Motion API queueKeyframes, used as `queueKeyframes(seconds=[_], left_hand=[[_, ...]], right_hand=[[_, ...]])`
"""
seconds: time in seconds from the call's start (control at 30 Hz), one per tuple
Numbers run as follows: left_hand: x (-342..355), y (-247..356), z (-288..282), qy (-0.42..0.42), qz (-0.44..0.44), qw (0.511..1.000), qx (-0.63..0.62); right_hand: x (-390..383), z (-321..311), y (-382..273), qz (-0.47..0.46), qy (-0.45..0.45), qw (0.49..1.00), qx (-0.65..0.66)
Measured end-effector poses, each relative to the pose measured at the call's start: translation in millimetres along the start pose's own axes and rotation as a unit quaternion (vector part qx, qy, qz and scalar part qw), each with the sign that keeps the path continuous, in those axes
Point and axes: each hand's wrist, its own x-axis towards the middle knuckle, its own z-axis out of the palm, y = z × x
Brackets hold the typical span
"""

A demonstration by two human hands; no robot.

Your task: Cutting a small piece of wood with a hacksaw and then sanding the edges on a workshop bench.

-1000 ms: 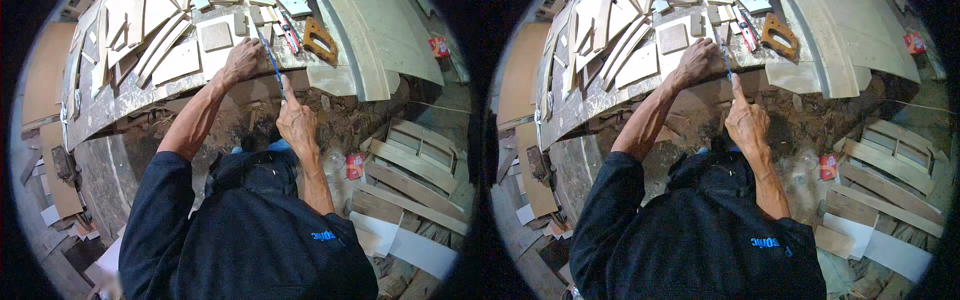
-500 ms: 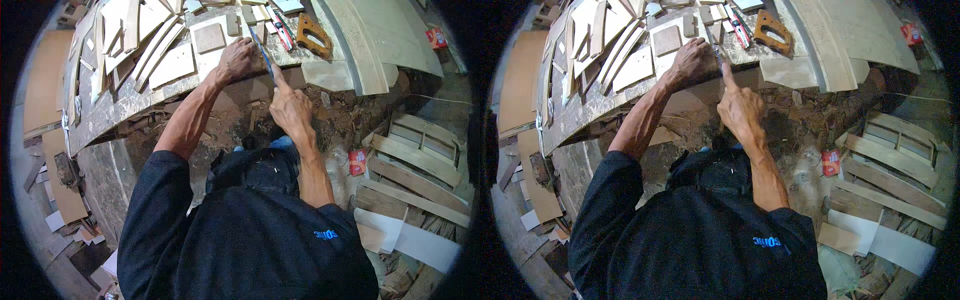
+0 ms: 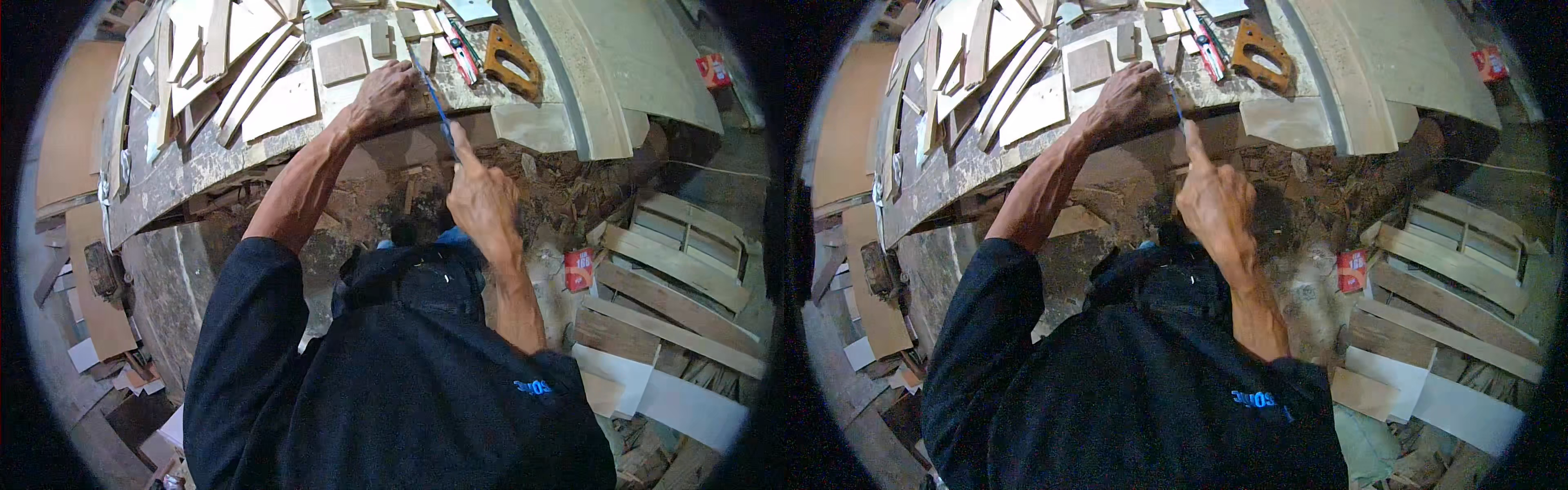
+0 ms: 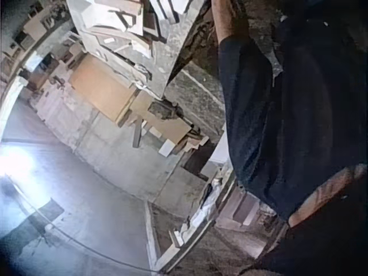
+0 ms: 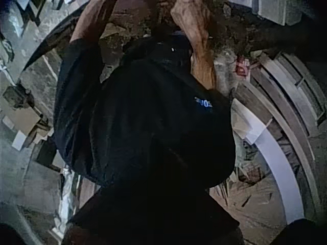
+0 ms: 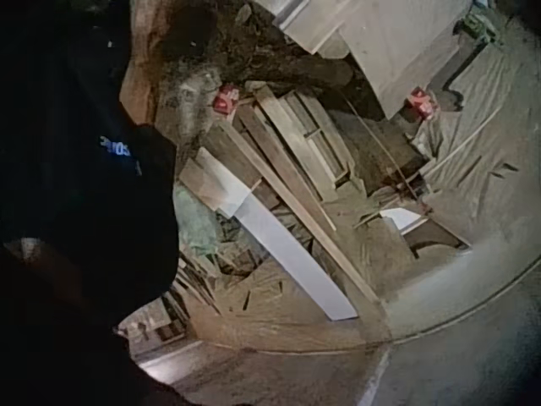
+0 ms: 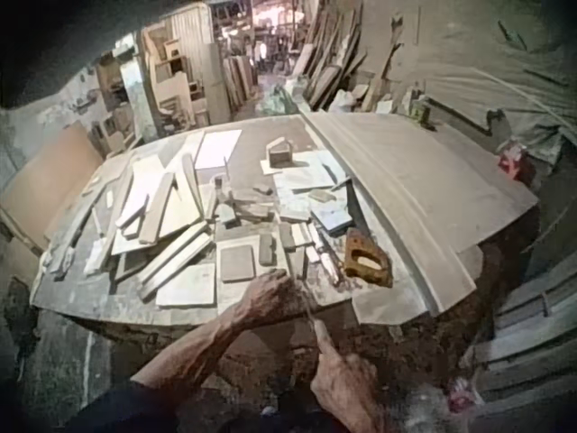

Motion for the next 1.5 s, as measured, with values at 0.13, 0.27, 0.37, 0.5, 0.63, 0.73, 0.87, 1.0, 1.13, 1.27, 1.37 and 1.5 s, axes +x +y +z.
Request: queueKeyframes(seconds=[0.13,0.27,0.37,0.5,0.63,0.73,0.87,1.0,1.13,1.27,1.37,1.5], left_hand=[[-4,12,-13,0.032,0.021,0.999,-0.003],[-1,19,-24,-0.005,-0.012,0.999,-0.034],[-2,9,-12,0.026,-0.004,0.999,-0.031],[0,6,-6,0.023,-0.018,0.998,-0.048],[0,0,3,0.028,0.009,0.999,-0.029],[-4,4,5,0.071,0.097,0.992,0.036],[-11,34,22,0.143,-0.111,0.983,-0.009],[-12,55,21,0.187,-0.178,0.966,0.004],[-10,38,34,0.219,-0.196,0.955,-0.029],[-4,33,35,0.232,-0.187,0.953,-0.05],[-6,31,38,0.238,-0.202,0.948,-0.061],[-7,25,39,0.242,-0.181,0.951,-0.066]], right_hand=[[24,5,-7,0.001,0.001,1.0,-0.008],[39,19,5,-0.015,0.014,1.0,0.007],[6,-11,-6,-0.01,-0.005,1.0,-0.024],[21,2,-3,-0.001,-0.005,1.0,-0.017],[27,6,-1,-0.007,-0.007,1.0,-0.013],[27,14,2,-0.006,-0.014,1.0,-0.008],[28,17,-2,0.008,-0.003,0.999,-0.033],[31,17,4,-0.017,0.022,0.999,-0.027],[33,26,9,-0.023,0.019,1.0,-0.004],[39,50,26,-0.026,0.027,0.999,0.037],[35,44,20,-0.018,0.02,0.999,0.043],[21,18,13,-0.004,-0.002,1.0,-0.011]])
